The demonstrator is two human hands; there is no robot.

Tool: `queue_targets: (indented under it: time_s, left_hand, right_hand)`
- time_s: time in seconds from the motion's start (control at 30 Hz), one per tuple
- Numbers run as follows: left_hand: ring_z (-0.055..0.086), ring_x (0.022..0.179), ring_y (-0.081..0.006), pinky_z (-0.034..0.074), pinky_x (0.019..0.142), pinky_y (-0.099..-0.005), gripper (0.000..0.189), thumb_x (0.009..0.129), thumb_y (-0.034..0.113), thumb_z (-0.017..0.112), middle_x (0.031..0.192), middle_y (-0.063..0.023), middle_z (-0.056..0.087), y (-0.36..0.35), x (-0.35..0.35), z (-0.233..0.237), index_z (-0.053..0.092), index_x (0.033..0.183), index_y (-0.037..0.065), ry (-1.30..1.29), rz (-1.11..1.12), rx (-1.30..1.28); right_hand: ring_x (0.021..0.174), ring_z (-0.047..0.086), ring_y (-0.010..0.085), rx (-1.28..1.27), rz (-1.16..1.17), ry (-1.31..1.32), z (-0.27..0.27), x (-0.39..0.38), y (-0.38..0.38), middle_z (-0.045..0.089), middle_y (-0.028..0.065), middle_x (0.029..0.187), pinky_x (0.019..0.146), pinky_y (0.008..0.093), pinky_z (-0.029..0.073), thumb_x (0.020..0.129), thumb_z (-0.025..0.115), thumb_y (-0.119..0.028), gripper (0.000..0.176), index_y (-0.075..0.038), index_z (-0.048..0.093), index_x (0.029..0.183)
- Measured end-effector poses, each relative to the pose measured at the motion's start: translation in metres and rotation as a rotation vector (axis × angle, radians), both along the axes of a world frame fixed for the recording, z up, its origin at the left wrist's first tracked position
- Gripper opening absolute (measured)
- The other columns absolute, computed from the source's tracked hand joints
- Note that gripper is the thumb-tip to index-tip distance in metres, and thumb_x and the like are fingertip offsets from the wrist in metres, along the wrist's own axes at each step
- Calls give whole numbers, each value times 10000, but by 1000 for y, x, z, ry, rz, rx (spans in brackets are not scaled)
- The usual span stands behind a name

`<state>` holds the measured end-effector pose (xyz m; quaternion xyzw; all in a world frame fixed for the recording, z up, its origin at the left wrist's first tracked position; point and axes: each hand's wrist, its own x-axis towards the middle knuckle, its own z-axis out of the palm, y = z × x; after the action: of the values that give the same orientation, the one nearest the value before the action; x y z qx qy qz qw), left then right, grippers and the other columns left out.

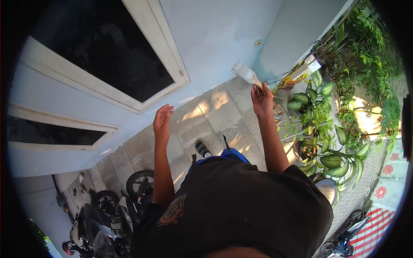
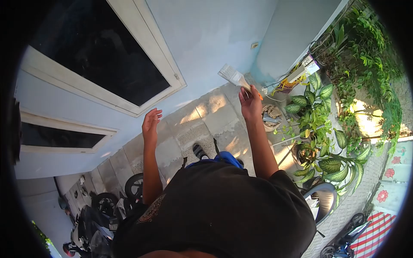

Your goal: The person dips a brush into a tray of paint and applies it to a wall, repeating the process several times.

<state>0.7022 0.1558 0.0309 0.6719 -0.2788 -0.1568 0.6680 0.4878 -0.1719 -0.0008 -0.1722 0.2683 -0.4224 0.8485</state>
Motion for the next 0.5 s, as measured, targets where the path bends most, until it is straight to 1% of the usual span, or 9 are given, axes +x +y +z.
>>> queue_targets:
  time_s: [0.03,0.1,0.17,0.23,0.33,0.43,0.47,0.5]
  left_hand:
    - [584,1024,-164,425,885,-296,307,980,213,503,1154,-78,635,-6,15,5,534,1247,64,-1,-21,5]
    - [560,1092,-194,426,979,-341,290,967,97,500,1169,-127,601,-21,35,11,512,1240,1,62,-113,16]
    - [560,1092,-195,426,978,-340,292,965,97,503,1168,-129,601,-40,51,11,512,1240,-1,77,-188,14]
    - [559,1093,-197,426,978,-340,294,963,96,505,1167,-131,601,-64,67,14,511,1240,-2,83,-263,3]
    - [559,1088,-195,424,976,-337,295,964,88,499,1163,-133,601,-98,84,19,503,1244,-3,86,-358,14]
    - [561,1077,-194,425,971,-332,299,963,82,499,1162,-136,601,-136,105,19,500,1250,-1,94,-445,8]
    - [561,1077,-194,425,971,-332,299,963,82,499,1162,-136,601,-149,111,21,500,1250,-1,96,-459,20]
    - [562,1072,-194,425,968,-330,301,962,81,501,1159,-137,603,-162,117,23,500,1251,-3,92,-469,8]
  right_hand:
    - [1016,591,208,6,-23,17,-2,9,-1,608,70,1067,894,354,480,906,624,-242,275,-108,544,1133]
    - [1022,589,209,-1,-62,24,-5,23,-1,604,73,1076,894,356,481,908,623,-250,287,-106,538,1141]
    - [1029,587,210,-2,-107,27,-11,31,2,600,76,1084,895,358,482,910,622,-259,299,-103,531,1148]
    - [1031,590,217,16,-150,79,-16,41,-2,603,91,1072,890,356,488,924,610,-304,323,-91,525,1152]
    - [1017,600,220,16,-188,60,-24,53,-12,608,101,1052,882,344,496,928,607,-338,353,-77,520,1150]
    - [991,610,217,34,-213,60,-30,70,-31,614,103,1033,870,329,506,923,616,-337,363,-70,517,1149]
    - [990,614,213,55,-223,46,-35,77,-41,616,102,1038,856,323,515,920,626,-305,347,-68,516,1148]
    - [990,614,213,66,-236,45,-40,84,-52,616,102,1038,856,323,515,920,626,-305,347,-68,516,1148]
